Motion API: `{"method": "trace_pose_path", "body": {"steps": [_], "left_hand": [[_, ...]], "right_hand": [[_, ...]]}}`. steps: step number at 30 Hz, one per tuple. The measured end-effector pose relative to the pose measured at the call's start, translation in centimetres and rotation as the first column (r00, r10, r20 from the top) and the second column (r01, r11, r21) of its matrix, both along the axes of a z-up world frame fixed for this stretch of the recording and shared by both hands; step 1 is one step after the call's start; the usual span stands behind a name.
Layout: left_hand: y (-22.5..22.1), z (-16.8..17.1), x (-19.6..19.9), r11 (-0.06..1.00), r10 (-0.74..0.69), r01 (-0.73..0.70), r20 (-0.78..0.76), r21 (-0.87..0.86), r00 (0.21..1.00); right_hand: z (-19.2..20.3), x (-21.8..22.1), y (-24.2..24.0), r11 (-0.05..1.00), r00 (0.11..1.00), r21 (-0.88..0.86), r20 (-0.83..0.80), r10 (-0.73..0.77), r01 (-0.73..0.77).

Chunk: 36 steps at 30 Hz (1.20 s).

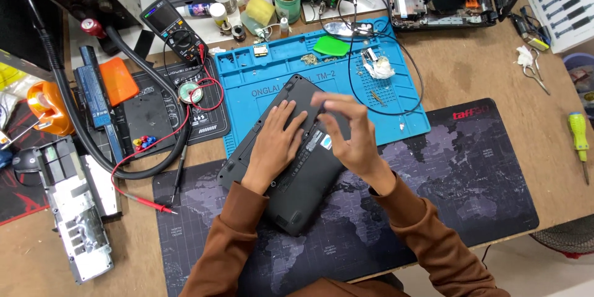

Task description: Disassembling a laptop by removing screws and the back panel using a screwdriver

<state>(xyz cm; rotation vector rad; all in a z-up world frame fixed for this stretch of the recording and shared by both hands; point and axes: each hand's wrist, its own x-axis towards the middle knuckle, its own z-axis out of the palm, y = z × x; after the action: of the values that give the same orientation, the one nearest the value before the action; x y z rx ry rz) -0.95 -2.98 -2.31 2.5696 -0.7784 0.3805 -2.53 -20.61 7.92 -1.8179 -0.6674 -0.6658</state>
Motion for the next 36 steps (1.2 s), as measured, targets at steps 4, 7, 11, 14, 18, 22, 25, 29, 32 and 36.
{"method": "trace_pose_path", "body": {"steps": [4,7,11,14,18,22,25,29,32,36], "left_hand": [[0.0,-0.2,-0.1,1.0,-0.02,0.02,0.003,-0.017,1.0],[0.1,-0.2,-0.1,1.0,-0.024,0.024,0.02,0.0,1.0],[0.0,-0.6,-0.2,1.0,-0.03,0.03,0.018,-0.004,0.999],[0.0,-0.8,-0.1,1.0,-0.028,0.028,0.024,-0.003,0.999],[-0.1,-1.0,0.0,1.0,-0.023,0.022,0.029,0.018,0.999],[-0.2,-1.2,0.0,1.0,-0.017,0.017,0.044,0.006,0.999],[-0.3,-1.4,-0.1,0.999,-0.008,0.007,0.033,0.039,0.999],[-0.4,-0.8,-0.1,0.996,-0.023,0.021,0.026,0.088,0.999],[-0.5,-0.6,-0.1,0.994,-0.022,0.022,-0.004,0.109,1.0],[-0.6,-0.8,-0.2,0.993,-0.012,0.01,0.016,0.115,1.0]], "right_hand": [[-2.9,0.5,-1.3,0.997,0.997,-0.017,0.0,-0.079,0.079],[-0.9,0.5,-0.5,1.0,1.0,-0.023,0.027,-0.012,0.013],[-2.3,0.5,-1.0,0.999,0.997,0.04,-0.08,-0.001,0.004],[-0.8,0.4,-0.4,1.0,0.998,0.023,-0.061,0.006,-0.005],[0.0,0.0,0.1,0.998,0.993,0.056,-0.107,0.04,-0.034],[-1.5,0.6,-0.6,1.0,1.0,0.003,-0.026,-0.017,0.017],[-0.6,0.1,0.3,0.996,0.994,0.056,-0.084,0.074,-0.07],[-3.1,0.6,-0.6,0.997,0.998,0.077,-0.07,-0.006,0.012],[-1.3,0.3,0.0,0.997,0.997,0.073,-0.071,0.006,-0.001],[-0.9,0.1,0.0,0.994,0.995,0.113,-0.101,-0.001,0.012]]}}
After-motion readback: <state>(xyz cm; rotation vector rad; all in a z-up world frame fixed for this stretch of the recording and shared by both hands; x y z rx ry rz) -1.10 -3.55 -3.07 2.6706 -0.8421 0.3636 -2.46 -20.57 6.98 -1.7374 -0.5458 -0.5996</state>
